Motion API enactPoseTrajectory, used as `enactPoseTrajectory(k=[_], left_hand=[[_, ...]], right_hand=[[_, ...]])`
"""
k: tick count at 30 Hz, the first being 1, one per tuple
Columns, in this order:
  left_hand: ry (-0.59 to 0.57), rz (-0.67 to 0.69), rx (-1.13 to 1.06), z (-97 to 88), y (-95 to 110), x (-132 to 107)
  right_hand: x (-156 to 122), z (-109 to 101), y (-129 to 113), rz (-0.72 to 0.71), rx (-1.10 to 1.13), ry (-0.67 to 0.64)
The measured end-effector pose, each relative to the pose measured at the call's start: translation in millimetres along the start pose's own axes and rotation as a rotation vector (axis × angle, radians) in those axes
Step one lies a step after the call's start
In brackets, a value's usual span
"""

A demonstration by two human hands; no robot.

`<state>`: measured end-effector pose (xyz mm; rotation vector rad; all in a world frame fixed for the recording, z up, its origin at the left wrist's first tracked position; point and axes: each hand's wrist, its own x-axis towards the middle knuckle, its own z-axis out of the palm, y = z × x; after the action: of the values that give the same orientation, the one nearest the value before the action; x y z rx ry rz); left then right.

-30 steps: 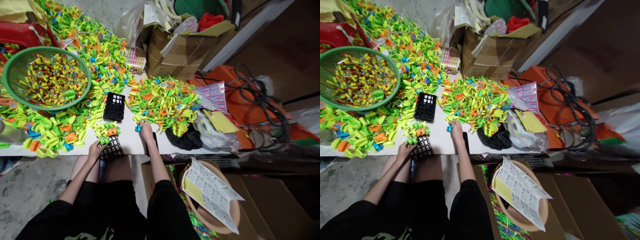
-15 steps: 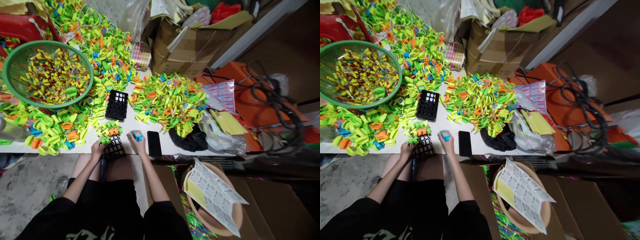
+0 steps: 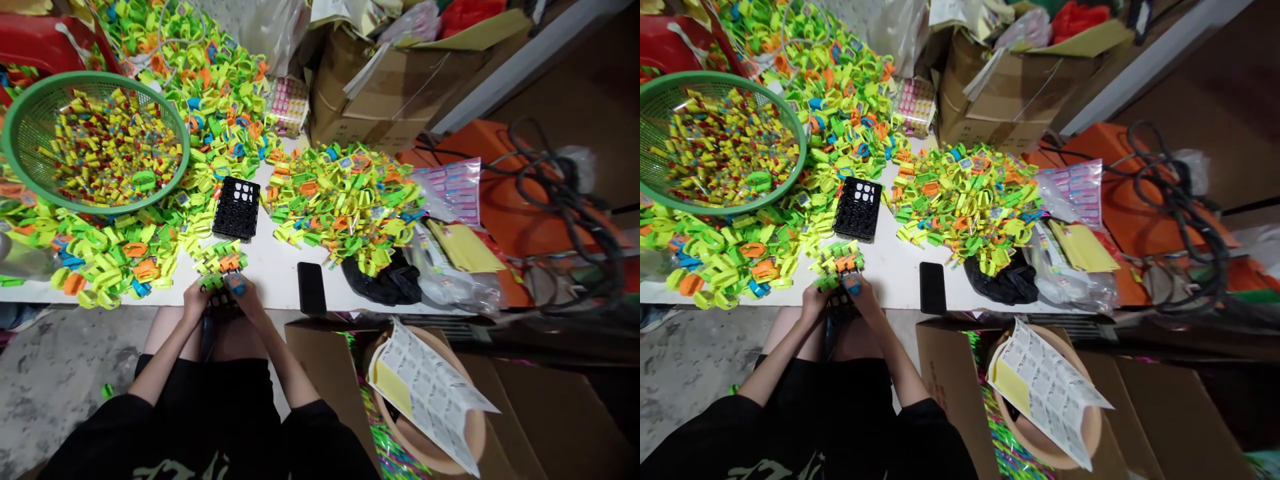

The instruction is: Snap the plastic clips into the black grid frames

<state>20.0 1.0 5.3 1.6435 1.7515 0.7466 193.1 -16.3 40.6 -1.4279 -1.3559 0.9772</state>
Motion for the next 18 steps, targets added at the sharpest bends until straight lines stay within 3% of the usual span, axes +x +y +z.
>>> enactPoseTrajectory(k=[6,10,18], left_hand=[[-0.028,-0.032,-0.005,-4.2,4.9,-0.8],[-0.043,-0.05,-0.002,-5.9,6.7,-1.2],[-0.038,-0.049,0.019,-7.4,11.7,-0.8]], right_hand=[[7.3,-1.0,-15.8,-0.051,-0.079,-0.098],[11.3,3.1,-24.3,-0.006,-0.17,-0.127],[19.1,6.1,-19.8,-0.025,-0.239,-0.164]])
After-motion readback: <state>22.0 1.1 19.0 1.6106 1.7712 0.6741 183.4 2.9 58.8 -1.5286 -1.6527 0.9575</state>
